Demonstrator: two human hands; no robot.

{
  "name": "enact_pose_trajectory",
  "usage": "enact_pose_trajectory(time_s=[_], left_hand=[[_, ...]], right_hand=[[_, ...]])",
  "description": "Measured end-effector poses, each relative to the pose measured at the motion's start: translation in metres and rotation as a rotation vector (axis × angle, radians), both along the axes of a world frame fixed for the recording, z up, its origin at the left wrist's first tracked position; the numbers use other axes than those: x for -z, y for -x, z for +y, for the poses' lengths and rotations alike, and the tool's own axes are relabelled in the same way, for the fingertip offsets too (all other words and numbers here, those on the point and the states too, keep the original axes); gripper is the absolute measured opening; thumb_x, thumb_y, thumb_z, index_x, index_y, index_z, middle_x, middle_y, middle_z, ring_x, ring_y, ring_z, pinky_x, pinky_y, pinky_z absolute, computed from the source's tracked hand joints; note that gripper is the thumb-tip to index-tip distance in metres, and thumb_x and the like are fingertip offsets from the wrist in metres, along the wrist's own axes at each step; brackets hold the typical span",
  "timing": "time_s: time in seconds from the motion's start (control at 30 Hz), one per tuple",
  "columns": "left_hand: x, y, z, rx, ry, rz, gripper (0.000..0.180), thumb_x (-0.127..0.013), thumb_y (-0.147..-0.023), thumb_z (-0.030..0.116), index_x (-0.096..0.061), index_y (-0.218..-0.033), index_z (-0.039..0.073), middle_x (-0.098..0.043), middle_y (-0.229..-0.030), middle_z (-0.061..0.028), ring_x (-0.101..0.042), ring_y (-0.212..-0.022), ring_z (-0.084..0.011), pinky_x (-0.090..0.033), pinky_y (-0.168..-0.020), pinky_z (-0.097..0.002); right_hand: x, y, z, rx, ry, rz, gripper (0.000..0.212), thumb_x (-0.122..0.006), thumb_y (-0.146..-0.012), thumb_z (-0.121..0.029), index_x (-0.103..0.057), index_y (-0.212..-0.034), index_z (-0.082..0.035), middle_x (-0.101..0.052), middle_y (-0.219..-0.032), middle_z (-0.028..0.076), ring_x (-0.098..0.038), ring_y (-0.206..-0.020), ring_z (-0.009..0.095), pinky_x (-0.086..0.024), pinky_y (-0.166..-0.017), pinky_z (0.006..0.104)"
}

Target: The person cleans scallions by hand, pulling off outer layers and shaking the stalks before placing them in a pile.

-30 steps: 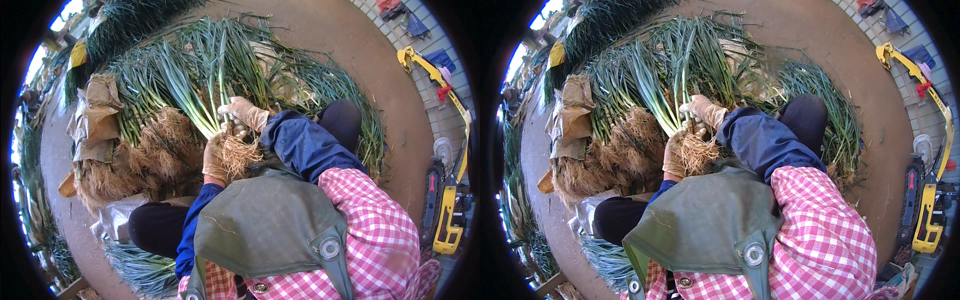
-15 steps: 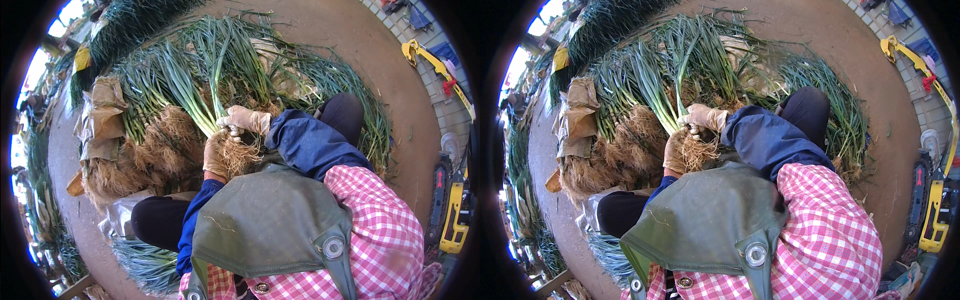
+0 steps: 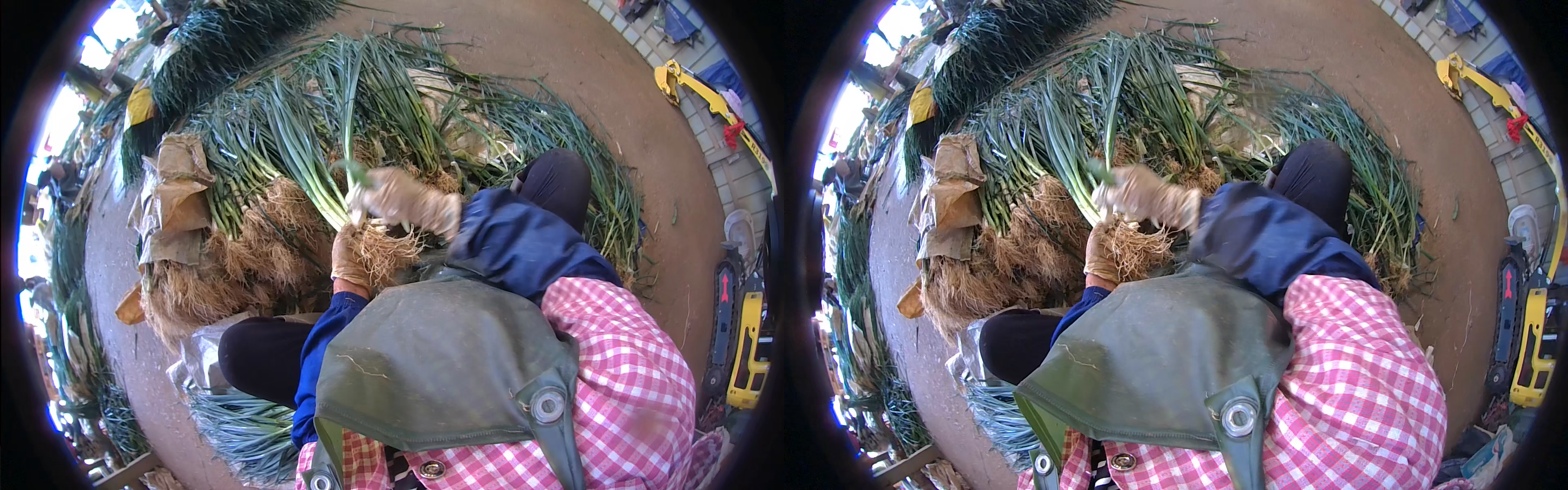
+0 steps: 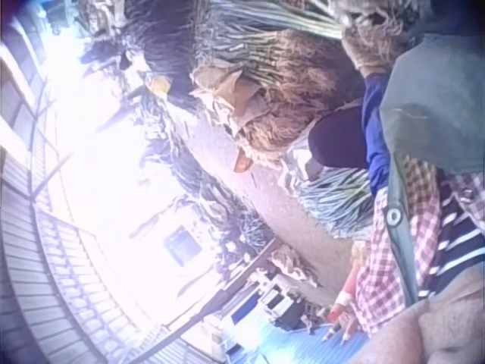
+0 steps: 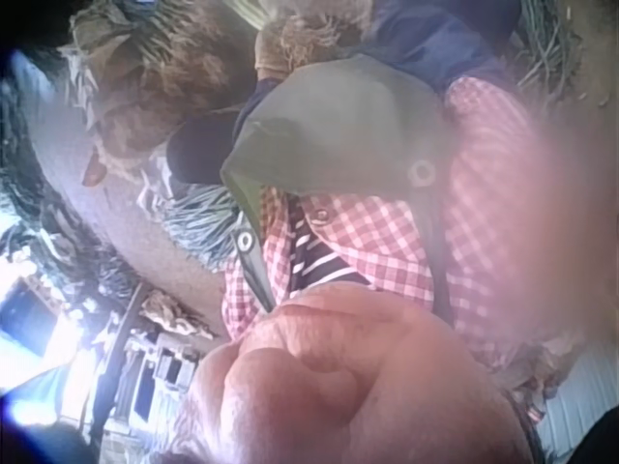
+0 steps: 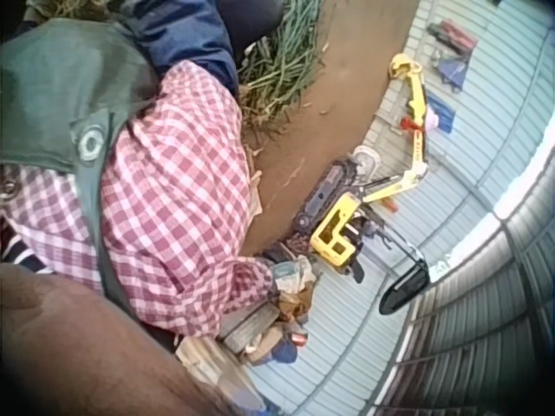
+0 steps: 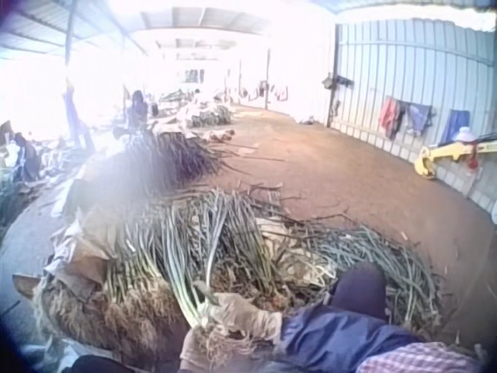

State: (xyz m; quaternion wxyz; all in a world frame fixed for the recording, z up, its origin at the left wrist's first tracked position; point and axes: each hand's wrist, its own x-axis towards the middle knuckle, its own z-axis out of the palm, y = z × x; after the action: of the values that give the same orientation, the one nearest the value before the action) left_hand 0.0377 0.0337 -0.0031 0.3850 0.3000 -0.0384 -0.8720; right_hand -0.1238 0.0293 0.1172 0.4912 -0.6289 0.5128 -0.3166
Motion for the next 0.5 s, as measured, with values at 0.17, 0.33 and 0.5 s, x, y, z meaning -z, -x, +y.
enact_pose_trajectory(time_s=[0.17, 0.33, 0.5], left_hand=[[0.001, -0.002, -0.007, 0.055, 0.058, -0.057, 0.026, -0.047, -0.089, 0.012, -0.053, -0.110, -0.001, -0.063, -0.097, -0.0261, -0.064, -0.080, -0.0336, -0.055, -0.072, -0.0439], [-0.009, 0.013, -0.009, 0.099, 0.094, 0.020, 0.029, -0.046, -0.089, 0.013, -0.053, -0.113, -0.001, -0.064, -0.089, -0.0216, -0.063, -0.071, -0.0292, -0.056, -0.064, -0.0399], [-0.024, 0.015, -0.008, 0.116, 0.158, 0.188, 0.034, -0.046, -0.092, 0.018, -0.055, -0.117, -0.003, -0.064, -0.084, -0.0130, -0.061, -0.066, -0.0196, -0.054, -0.058, -0.0330]], right_hand=[[-0.080, 0.176, 0.014, 0.129, 0.557, 0.637, 0.030, -0.047, -0.094, -0.030, -0.060, -0.108, -0.007, -0.065, -0.083, 0.004, -0.062, -0.067, 0.017, -0.053, -0.058, 0.0296], [-0.109, 0.358, 0.089, 0.452, -0.566, 1.416, 0.027, -0.059, -0.082, -0.023, -0.060, -0.106, -0.010, -0.065, -0.084, 0.009, -0.062, -0.070, 0.019, -0.050, -0.063, 0.0350], [-0.078, 0.317, 0.067, 0.484, -0.022, 1.133, 0.051, -0.063, -0.080, -0.036, -0.056, -0.122, -0.007, -0.058, -0.122, 0.015, -0.056, -0.111, 0.028, -0.042, -0.095, 0.0387]])
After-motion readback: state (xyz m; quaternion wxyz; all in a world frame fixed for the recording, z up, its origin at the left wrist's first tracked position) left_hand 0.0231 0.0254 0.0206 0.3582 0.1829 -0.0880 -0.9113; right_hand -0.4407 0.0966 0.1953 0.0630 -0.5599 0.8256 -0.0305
